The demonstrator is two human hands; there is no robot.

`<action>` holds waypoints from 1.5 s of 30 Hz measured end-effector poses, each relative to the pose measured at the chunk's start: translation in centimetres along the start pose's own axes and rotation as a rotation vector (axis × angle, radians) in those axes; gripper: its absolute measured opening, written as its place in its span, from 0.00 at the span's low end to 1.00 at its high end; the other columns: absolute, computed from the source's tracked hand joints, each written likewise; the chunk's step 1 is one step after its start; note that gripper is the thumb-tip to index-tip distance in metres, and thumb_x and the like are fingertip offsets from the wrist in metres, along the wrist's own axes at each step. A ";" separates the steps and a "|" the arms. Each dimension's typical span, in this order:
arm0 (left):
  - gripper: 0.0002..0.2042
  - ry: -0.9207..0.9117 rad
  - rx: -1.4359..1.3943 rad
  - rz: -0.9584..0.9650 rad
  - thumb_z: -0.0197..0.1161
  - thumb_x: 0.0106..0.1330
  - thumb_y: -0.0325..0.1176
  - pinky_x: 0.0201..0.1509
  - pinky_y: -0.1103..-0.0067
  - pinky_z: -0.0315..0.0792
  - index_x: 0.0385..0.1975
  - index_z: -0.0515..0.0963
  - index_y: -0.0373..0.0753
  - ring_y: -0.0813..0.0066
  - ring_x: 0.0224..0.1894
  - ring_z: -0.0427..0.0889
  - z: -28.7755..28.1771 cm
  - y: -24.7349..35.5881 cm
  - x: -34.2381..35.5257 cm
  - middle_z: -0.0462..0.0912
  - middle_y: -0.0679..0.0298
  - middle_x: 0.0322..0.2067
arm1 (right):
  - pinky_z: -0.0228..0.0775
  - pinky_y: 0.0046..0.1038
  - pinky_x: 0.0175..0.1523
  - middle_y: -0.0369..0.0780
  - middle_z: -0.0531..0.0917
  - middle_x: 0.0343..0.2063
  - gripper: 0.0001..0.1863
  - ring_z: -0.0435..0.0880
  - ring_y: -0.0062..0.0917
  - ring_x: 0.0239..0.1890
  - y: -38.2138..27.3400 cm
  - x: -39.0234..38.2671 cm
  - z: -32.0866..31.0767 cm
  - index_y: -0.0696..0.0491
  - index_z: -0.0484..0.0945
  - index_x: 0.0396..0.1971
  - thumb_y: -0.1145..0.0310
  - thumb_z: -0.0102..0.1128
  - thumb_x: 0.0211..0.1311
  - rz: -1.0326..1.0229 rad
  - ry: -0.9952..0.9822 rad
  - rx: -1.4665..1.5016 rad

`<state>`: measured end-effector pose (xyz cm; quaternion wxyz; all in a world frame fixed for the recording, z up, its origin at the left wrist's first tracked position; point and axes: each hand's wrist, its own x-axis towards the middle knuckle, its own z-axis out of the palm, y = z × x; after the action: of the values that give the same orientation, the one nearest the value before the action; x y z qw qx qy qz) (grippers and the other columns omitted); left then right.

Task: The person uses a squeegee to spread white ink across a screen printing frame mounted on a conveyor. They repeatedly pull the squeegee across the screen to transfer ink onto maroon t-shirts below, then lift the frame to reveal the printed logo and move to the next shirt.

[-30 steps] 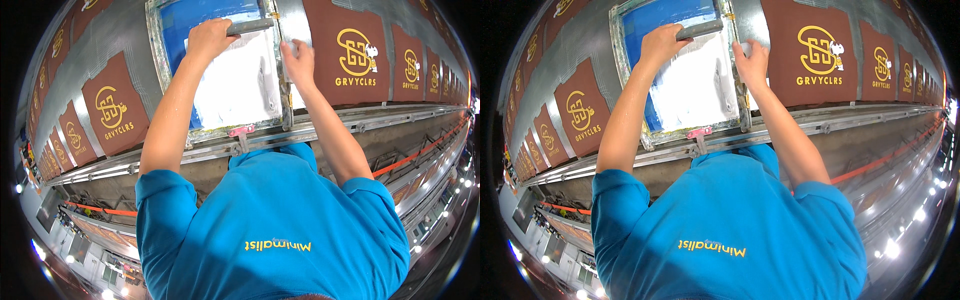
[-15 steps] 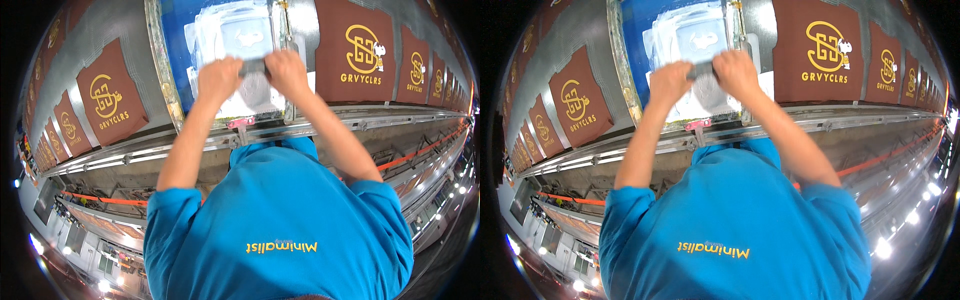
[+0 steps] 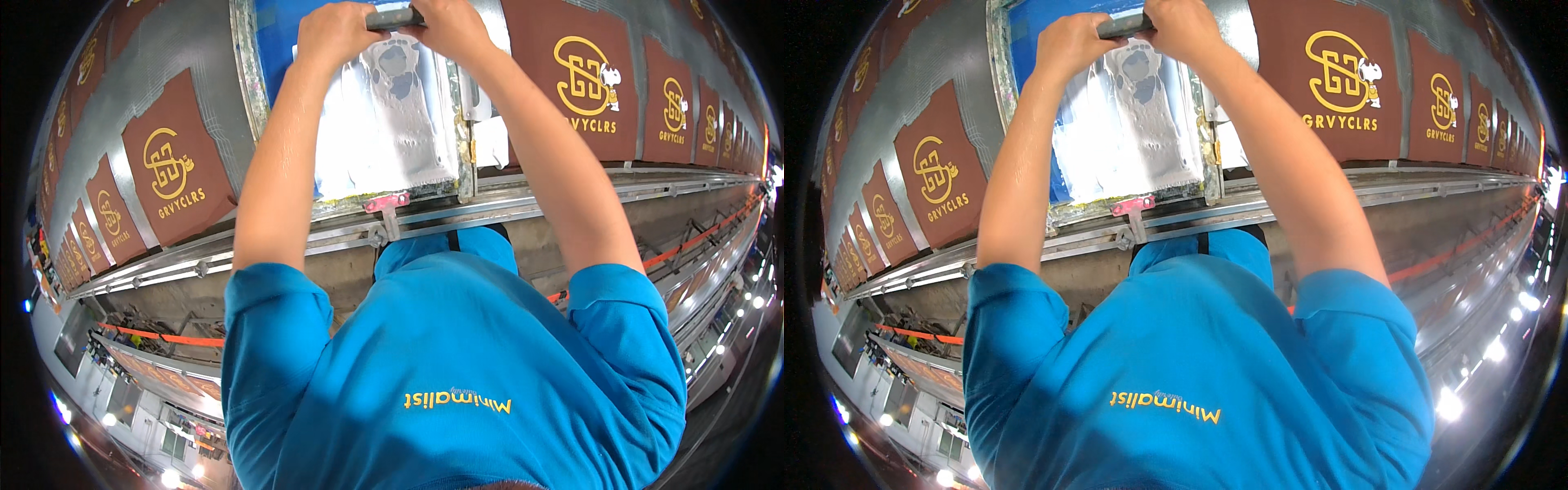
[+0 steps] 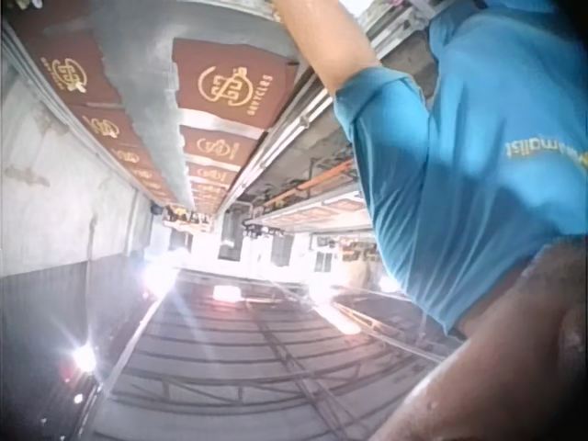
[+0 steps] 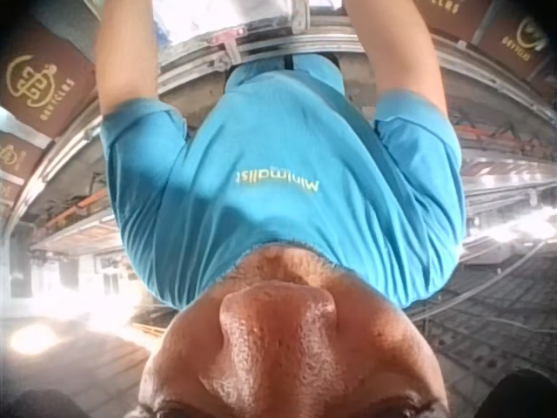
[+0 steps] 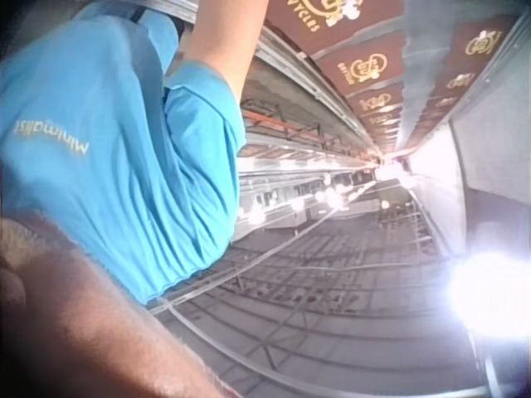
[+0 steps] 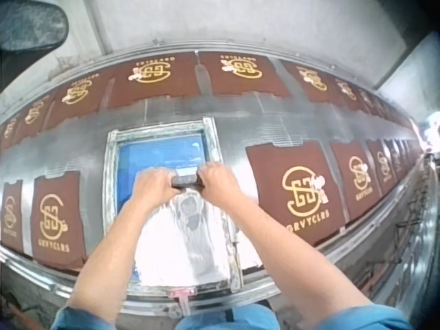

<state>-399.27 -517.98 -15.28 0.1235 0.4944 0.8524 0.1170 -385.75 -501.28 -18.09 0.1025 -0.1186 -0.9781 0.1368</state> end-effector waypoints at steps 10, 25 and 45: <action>0.20 0.028 -0.180 0.074 0.75 0.49 0.28 0.51 0.66 0.79 0.46 0.86 0.45 0.60 0.47 0.85 4.2 6.5 -18.3 0.86 0.65 0.44 | 0.72 0.41 0.49 0.44 0.82 0.36 0.17 0.81 0.41 0.41 -8.7 -18.9 -2.4 0.55 0.82 0.40 0.65 0.75 0.51 0.045 0.024 0.283; 0.17 -0.346 -0.139 0.080 0.69 0.61 0.39 0.49 0.61 0.81 0.51 0.87 0.56 0.53 0.44 0.89 -2.6 4.7 -8.8 0.91 0.58 0.39 | 0.76 0.34 0.47 0.39 0.87 0.30 0.21 0.86 0.28 0.34 -1.8 -12.1 1.1 0.48 0.82 0.55 0.54 0.65 0.67 0.947 0.275 0.578; 0.35 0.163 -0.295 0.197 0.75 0.47 0.27 0.70 0.63 0.66 0.63 0.80 0.45 0.61 0.66 0.76 1.6 4.6 -28.9 0.80 0.62 0.64 | 0.67 0.28 0.32 0.31 0.78 0.19 0.23 0.72 0.17 0.22 -9.8 -8.3 -4.2 0.52 0.82 0.55 0.52 0.66 0.69 0.804 0.406 0.783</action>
<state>-381.12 -540.88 -12.55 0.1130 0.5408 0.7807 0.2919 -378.84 -511.57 -12.65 0.2635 -0.4569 -0.6941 0.4900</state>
